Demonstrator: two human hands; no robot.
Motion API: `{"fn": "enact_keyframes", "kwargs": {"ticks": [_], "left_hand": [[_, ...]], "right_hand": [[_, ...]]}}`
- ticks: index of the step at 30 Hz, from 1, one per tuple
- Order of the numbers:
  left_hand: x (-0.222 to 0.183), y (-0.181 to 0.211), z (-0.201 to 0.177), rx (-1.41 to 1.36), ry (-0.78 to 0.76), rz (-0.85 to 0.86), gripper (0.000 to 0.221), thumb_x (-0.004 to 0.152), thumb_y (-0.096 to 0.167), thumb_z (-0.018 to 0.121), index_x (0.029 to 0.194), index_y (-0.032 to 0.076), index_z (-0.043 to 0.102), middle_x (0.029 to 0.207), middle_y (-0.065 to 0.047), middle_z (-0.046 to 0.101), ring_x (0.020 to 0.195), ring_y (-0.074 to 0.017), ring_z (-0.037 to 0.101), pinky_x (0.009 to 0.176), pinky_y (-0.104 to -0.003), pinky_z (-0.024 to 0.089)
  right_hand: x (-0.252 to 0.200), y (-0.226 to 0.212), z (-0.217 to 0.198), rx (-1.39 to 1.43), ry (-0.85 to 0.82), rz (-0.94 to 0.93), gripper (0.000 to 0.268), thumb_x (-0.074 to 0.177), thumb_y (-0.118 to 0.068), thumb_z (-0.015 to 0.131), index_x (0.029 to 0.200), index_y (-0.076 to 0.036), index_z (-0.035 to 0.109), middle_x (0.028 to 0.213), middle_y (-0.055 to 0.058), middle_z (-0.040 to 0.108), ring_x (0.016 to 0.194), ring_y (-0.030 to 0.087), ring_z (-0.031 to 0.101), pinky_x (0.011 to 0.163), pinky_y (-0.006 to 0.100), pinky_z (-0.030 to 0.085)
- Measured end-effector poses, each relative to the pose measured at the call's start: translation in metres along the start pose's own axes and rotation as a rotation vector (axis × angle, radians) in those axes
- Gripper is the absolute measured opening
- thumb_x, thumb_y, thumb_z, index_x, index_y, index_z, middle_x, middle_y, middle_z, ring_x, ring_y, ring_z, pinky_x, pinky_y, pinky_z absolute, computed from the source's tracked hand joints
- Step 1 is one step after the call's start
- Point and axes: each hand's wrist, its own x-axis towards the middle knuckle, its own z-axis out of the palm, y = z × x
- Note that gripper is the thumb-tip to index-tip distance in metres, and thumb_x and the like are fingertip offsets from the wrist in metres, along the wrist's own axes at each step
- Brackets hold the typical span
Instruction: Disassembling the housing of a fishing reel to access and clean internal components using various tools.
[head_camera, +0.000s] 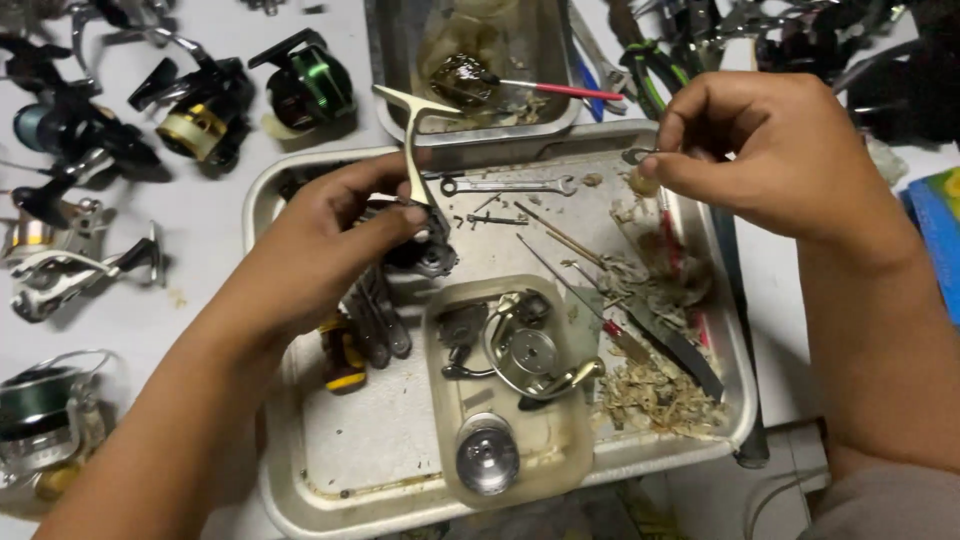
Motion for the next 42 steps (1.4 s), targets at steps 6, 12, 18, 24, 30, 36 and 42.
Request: {"fn": "enact_keyframes", "kwargs": {"ticks": [6,12,18,24,30,36,42], "left_hand": [[0.06,0.017,0.052,0.138,-0.151,0.128,0.04,0.087,0.02,0.066,0.127,0.02,0.07,0.12,0.002,0.069,0.103,-0.01,0.068,0.09,-0.026,0.055],[0.103,-0.003,0.074,0.23,-0.237,0.222,0.034,0.084,0.019,0.073,0.118,0.017,0.07,0.107,0.006,0.071,0.1,-0.0097,0.067,0.091,-0.027,0.05],[0.052,0.012,0.019,0.138,-0.077,0.234,0.03,0.09,0.009,0.071,0.12,0.014,0.068,0.091,0.005,0.061,0.083,-0.0049,0.062,0.076,-0.021,0.057],[-0.013,-0.029,-0.051,0.212,0.252,0.219,0.026,0.089,0.003,0.073,0.112,0.012,0.064,0.088,0.002,0.066,0.081,-0.0041,0.062,0.078,-0.018,0.054],[-0.042,-0.051,-0.058,0.361,0.464,-0.064,0.039,0.08,0.014,0.072,0.118,0.014,0.062,0.087,0.005,0.067,0.075,-0.0066,0.061,0.074,-0.024,0.05],[-0.04,-0.056,-0.056,0.342,0.468,-0.074,0.047,0.08,0.013,0.072,0.125,0.013,0.06,0.094,0.003,0.071,0.076,-0.007,0.068,0.072,-0.025,0.054],[-0.042,-0.058,-0.059,0.324,0.475,-0.004,0.046,0.08,0.012,0.075,0.124,0.012,0.059,0.095,0.001,0.07,0.075,-0.006,0.069,0.071,-0.023,0.055]], "right_hand": [[-0.041,0.025,-0.013,0.02,0.163,0.035,0.018,0.096,-0.002,0.081,0.091,-0.001,0.064,0.085,0.006,0.063,0.079,0.011,0.056,0.07,0.024,0.047],[-0.058,0.038,-0.012,-0.015,0.183,0.095,0.016,0.094,-0.005,0.082,0.093,-0.002,0.066,0.088,0.008,0.066,0.081,0.015,0.059,0.073,0.029,0.05],[-0.063,0.045,0.006,0.093,0.225,0.14,0.017,0.092,0.0,0.082,0.093,0.0,0.065,0.087,0.007,0.065,0.077,0.01,0.055,0.068,0.021,0.043],[-0.042,0.047,0.025,0.126,0.132,0.086,0.028,0.091,0.005,0.08,0.114,0.004,0.064,0.096,0.013,0.066,0.08,0.015,0.059,0.073,0.023,0.048],[-0.017,-0.018,0.046,-0.037,-0.008,0.038,0.029,0.092,-0.001,0.078,0.119,0.006,0.073,0.094,0.016,0.073,0.073,0.018,0.061,0.066,0.026,0.05],[-0.007,-0.019,0.053,-0.132,-0.135,0.002,0.026,0.087,-0.011,0.076,0.112,-0.002,0.076,0.104,0.015,0.077,0.08,0.021,0.073,0.067,0.03,0.061],[-0.009,-0.005,0.056,-0.084,-0.127,-0.056,0.025,0.088,-0.012,0.078,0.11,-0.001,0.076,0.101,0.012,0.077,0.076,0.016,0.07,0.068,0.026,0.06]]}}
